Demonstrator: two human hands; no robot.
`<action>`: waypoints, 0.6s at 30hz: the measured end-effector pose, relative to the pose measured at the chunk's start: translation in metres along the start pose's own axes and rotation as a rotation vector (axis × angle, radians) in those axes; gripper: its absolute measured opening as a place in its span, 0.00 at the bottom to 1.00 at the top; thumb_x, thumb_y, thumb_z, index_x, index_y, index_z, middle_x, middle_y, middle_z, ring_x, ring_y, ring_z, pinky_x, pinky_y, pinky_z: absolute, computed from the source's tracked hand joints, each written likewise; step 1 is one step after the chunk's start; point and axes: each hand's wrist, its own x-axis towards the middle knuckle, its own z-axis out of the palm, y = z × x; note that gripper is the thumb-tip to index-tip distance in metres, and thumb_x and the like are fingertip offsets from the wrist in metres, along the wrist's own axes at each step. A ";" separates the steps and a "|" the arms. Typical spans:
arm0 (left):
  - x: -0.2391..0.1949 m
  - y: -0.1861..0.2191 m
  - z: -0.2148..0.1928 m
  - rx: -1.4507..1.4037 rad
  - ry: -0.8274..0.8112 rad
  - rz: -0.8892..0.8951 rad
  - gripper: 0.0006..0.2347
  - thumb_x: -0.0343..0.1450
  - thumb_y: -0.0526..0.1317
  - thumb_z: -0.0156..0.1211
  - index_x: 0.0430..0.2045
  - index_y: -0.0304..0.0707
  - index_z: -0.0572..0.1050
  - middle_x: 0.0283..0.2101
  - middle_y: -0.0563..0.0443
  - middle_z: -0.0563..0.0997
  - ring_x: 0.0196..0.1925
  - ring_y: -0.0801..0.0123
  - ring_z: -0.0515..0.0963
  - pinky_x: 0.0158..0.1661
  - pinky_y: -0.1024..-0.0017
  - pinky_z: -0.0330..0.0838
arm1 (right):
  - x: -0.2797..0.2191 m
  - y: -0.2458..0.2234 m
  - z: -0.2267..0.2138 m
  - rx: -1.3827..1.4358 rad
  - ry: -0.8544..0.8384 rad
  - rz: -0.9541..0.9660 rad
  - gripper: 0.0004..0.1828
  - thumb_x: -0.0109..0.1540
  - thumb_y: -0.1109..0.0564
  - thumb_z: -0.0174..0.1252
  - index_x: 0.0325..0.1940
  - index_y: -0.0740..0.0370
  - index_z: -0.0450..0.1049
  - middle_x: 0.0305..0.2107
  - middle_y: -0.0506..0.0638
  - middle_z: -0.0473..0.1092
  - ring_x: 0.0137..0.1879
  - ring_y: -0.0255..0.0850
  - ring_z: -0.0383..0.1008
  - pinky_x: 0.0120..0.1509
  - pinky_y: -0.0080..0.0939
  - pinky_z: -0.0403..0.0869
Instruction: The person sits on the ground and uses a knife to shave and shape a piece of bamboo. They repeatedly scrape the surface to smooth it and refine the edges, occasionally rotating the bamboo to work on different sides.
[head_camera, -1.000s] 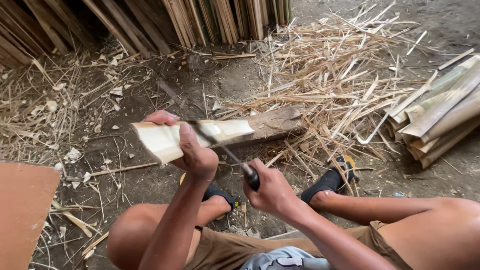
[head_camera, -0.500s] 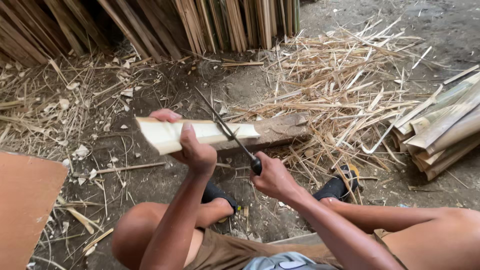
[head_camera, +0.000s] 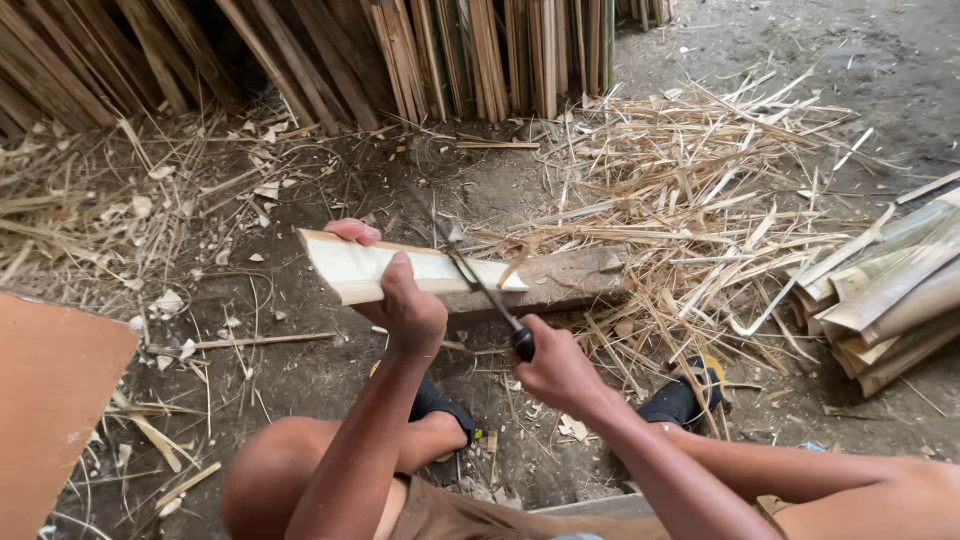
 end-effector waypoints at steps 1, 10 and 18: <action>-0.004 -0.008 -0.004 0.064 -0.019 -0.012 0.15 0.70 0.30 0.46 0.51 0.29 0.60 0.48 0.44 0.64 0.51 0.65 0.65 0.62 0.71 0.59 | -0.003 0.002 0.003 -0.028 0.118 -0.214 0.08 0.62 0.59 0.56 0.42 0.67 0.69 0.21 0.57 0.72 0.23 0.46 0.69 0.28 0.51 0.66; -0.001 -0.065 -0.045 0.207 -0.005 0.286 0.05 0.73 0.30 0.58 0.39 0.33 0.70 0.40 0.46 0.71 0.40 0.58 0.70 0.46 0.63 0.70 | 0.079 0.071 0.024 -0.084 0.148 -0.043 0.11 0.61 0.58 0.57 0.44 0.67 0.71 0.24 0.63 0.75 0.26 0.50 0.73 0.32 0.51 0.70; -0.026 -0.069 -0.052 0.795 -0.045 0.480 0.02 0.73 0.24 0.56 0.30 0.25 0.73 0.34 0.39 0.74 0.38 0.53 0.74 0.41 0.54 0.73 | 0.033 0.043 0.030 -0.032 0.292 -0.585 0.14 0.57 0.58 0.59 0.46 0.63 0.70 0.24 0.62 0.75 0.30 0.49 0.79 0.33 0.51 0.76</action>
